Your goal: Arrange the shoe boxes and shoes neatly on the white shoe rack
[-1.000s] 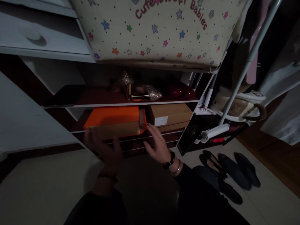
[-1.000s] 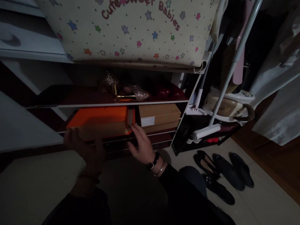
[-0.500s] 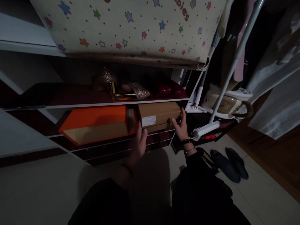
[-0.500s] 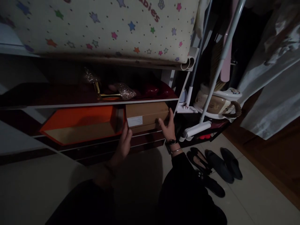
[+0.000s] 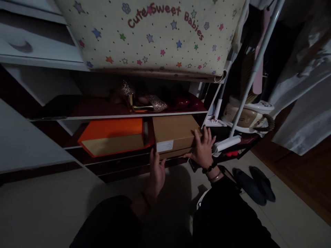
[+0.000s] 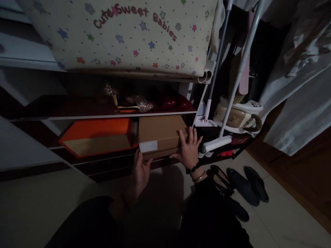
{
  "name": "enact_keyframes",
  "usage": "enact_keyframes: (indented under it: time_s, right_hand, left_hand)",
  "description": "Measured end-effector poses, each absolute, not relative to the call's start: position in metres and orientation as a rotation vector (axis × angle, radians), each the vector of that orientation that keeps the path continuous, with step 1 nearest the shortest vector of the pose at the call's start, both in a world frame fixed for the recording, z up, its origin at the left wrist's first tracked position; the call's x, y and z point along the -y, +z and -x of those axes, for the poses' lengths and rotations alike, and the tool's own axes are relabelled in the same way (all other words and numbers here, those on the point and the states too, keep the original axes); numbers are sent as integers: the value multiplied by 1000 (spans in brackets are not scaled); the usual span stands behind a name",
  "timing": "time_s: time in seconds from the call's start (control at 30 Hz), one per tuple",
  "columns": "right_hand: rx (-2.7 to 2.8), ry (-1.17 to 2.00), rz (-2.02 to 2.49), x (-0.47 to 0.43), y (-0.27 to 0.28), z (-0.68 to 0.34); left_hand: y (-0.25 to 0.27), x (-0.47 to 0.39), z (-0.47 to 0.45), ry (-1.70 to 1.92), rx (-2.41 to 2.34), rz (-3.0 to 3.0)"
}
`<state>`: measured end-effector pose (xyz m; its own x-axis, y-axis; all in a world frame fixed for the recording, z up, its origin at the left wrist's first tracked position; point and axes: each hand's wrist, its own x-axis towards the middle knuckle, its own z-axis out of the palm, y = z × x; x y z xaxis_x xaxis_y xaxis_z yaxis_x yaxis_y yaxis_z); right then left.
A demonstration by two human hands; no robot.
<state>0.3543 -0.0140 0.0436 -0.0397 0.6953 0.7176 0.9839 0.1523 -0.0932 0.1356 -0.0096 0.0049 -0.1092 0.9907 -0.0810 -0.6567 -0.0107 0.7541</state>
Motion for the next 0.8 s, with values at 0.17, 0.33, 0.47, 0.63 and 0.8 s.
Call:
enact_keyframes:
  time_s: [0.17, 0.33, 0.47, 0.63, 0.8]
  right_hand:
    - [2076, -706, 1549, 8, 44, -333]
    - [2119, -749, 1425, 0, 35, -318]
    - [2065, -875, 1350, 19, 32, -320]
    - [2032, -868, 1235, 82, 34, -333]
    - [1990, -733, 1199, 150, 34, -348]
  left_hand:
    - [16, -7, -129, 1409, -658, -421]
    - [22, 0, -124, 1348, -642, -397]
    - [29, 0, -115, 1245, -592, -349]
    - [31, 0, -110, 1232, -532, -439]
    - [33, 11, -113, 1198, -558, -531]
